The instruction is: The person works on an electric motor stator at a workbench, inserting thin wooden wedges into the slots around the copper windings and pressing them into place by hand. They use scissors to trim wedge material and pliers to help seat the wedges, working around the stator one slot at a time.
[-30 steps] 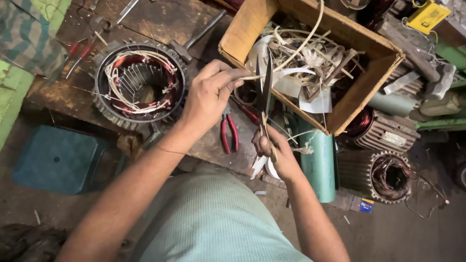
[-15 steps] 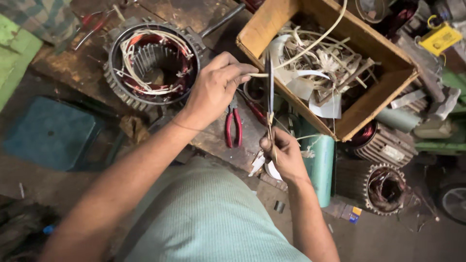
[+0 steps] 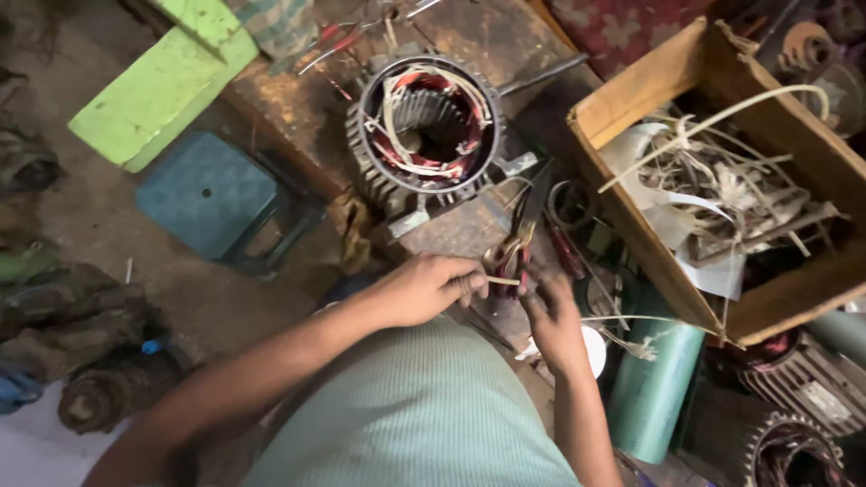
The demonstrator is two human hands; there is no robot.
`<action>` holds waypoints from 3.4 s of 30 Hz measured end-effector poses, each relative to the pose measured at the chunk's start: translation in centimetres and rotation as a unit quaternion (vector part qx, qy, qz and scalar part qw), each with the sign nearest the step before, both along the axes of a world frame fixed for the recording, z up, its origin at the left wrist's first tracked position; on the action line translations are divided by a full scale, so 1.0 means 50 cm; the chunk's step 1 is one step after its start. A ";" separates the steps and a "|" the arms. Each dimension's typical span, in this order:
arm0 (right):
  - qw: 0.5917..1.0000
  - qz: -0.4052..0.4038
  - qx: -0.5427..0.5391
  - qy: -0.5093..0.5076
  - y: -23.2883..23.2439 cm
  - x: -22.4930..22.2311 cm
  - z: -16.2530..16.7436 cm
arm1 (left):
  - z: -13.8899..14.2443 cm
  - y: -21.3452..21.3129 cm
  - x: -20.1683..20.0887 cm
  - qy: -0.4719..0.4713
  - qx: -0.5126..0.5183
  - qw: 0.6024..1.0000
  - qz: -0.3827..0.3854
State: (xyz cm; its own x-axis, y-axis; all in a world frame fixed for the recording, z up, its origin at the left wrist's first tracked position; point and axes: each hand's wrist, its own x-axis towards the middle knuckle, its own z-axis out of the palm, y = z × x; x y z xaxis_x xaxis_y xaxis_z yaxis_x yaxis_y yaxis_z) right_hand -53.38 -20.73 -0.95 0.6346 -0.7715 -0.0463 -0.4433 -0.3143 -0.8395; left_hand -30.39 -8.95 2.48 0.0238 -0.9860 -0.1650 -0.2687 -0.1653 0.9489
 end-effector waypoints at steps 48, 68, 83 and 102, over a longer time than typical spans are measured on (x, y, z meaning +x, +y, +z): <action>0.956 -0.093 0.017 -0.277 0.252 0.426 0.287 | 0.170 0.084 0.341 0.042 -0.271 0.955 0.111; 0.982 -0.053 -0.110 -0.143 0.235 0.426 0.300 | 0.241 0.095 0.317 -0.177 -0.429 0.880 0.098; 0.942 -0.024 -0.334 0.019 0.205 0.526 0.228 | 0.228 0.194 0.231 0.164 -0.437 0.835 -0.291; 0.933 -0.247 -0.152 0.212 0.093 0.235 0.004 | -0.003 0.267 0.459 0.026 -0.110 0.866 0.487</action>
State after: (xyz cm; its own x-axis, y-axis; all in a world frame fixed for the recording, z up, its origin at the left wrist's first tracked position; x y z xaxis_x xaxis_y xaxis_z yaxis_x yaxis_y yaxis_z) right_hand -41.64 -16.08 -0.74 0.1721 -0.9835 0.0560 -0.8688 -0.1784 -0.4620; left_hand -7.45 4.42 2.35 0.8606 -0.5093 -0.0021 -0.0591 -0.1041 0.9928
